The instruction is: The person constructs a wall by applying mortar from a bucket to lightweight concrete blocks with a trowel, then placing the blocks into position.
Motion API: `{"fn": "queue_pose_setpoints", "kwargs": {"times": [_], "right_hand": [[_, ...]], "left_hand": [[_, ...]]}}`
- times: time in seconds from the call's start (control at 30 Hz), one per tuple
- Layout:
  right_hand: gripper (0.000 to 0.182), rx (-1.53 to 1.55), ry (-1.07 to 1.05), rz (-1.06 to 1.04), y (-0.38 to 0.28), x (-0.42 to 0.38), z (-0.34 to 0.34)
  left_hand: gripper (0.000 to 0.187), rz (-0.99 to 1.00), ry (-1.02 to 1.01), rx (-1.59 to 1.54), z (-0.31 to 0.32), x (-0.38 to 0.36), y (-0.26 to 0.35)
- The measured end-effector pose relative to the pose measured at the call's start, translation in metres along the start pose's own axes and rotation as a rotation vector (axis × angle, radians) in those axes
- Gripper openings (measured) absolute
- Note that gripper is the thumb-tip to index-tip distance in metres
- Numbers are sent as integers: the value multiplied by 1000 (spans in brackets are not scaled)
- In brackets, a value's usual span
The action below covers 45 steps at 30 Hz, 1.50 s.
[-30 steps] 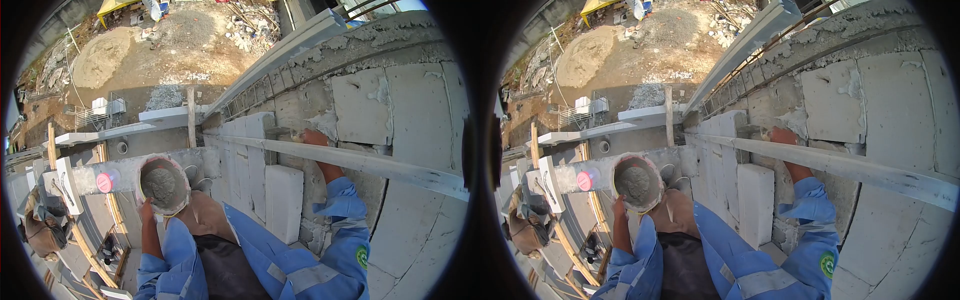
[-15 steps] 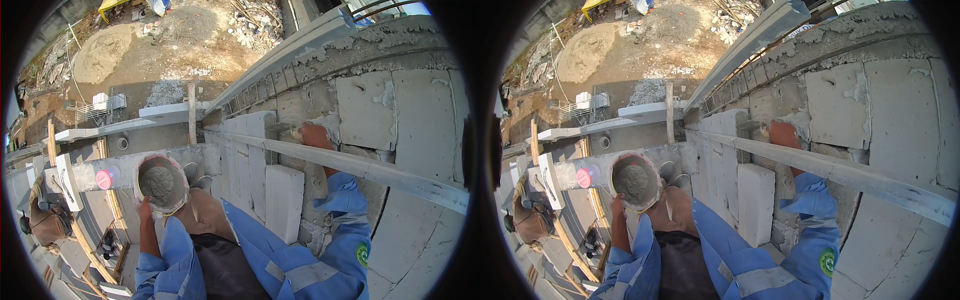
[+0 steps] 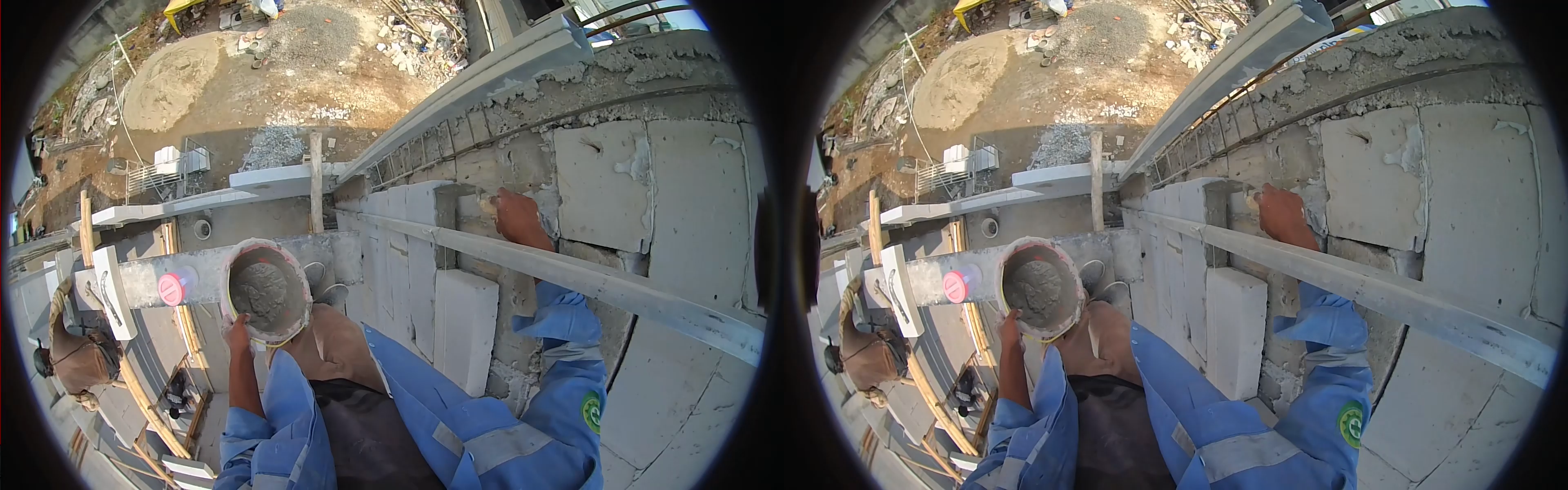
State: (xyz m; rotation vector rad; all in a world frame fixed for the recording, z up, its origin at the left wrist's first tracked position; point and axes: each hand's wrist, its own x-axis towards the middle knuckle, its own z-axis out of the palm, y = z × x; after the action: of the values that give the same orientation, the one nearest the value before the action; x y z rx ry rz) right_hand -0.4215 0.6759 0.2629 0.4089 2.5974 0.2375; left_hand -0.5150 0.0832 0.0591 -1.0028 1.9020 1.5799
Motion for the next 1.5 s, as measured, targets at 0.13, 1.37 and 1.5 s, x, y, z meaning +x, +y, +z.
{"fn": "queue_pose_setpoints", "kwargs": {"times": [0.13, 1.37, 1.5], "right_hand": [[28, -16, -106, 66, 0, 10, -7], [20, 63, 113, 69, 8, -12, 16], [30, 309, 170, 301, -7, -42, -7]], "left_hand": [[32, -18, -24, 94, 1, -5, 7], [70, 7, -107, 133, 15, -18, 27], [59, 309, -63, 316, 10, 2, 12]]}}
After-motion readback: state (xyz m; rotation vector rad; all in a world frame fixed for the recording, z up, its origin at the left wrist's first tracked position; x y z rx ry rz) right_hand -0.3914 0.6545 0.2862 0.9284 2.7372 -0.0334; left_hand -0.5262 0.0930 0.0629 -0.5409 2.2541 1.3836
